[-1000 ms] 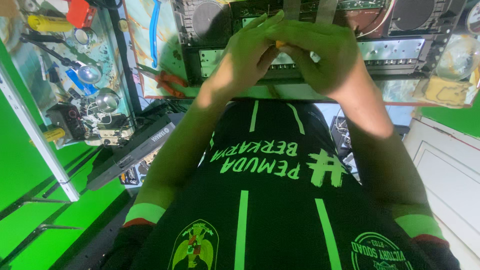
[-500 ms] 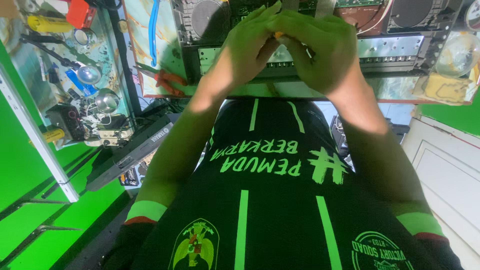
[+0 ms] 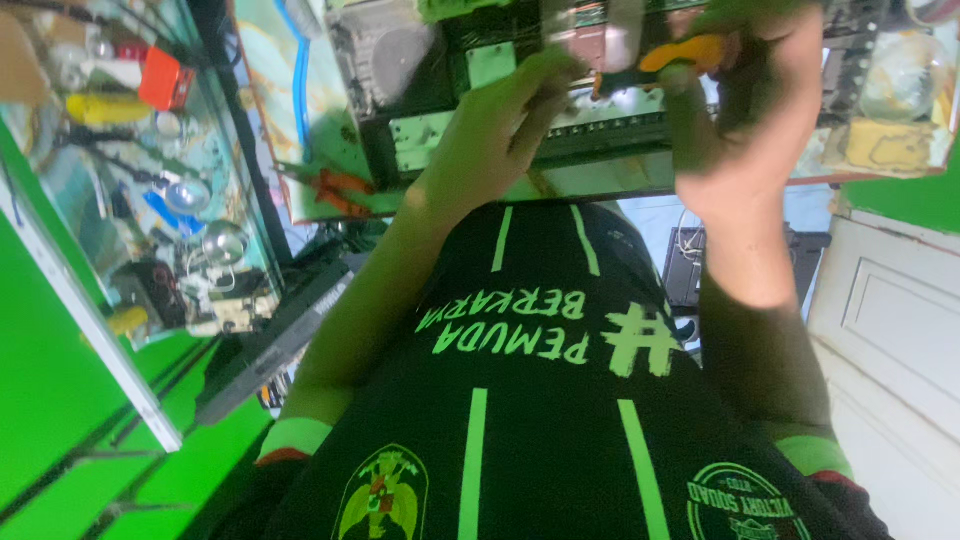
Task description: The person unscrews and removes internal components from an open electronic device on a workbench using a screwdriver.
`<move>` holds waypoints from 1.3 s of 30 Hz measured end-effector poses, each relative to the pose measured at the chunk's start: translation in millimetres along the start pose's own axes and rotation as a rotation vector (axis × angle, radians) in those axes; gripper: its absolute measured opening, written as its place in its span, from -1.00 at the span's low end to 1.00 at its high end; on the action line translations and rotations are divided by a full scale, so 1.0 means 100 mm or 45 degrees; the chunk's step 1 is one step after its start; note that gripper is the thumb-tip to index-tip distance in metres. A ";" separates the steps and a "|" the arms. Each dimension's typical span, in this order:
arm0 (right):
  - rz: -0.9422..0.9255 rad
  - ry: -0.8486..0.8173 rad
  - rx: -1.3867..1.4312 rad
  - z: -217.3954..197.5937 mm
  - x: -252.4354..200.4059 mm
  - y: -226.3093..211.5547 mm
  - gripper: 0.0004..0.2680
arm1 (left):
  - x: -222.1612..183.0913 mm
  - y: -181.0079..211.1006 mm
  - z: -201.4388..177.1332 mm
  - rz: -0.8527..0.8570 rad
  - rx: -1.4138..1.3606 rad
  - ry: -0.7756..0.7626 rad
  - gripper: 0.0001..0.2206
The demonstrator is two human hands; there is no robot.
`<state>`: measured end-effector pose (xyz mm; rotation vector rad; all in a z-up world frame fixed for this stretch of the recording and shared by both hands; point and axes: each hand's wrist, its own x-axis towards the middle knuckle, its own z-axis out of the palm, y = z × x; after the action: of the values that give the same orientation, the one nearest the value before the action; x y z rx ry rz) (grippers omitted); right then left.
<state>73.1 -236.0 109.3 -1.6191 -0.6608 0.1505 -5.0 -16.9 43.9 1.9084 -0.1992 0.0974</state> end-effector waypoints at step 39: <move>0.646 -0.252 -0.220 -2.50 -0.38 1.53 -0.83 | 1.10 0.06 2.39 -0.324 0.417 0.050 -0.79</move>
<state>207.5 -474.2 -1.7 -1.9316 -0.4055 0.6452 94.3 -253.9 -13.4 2.2389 0.0938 -0.0054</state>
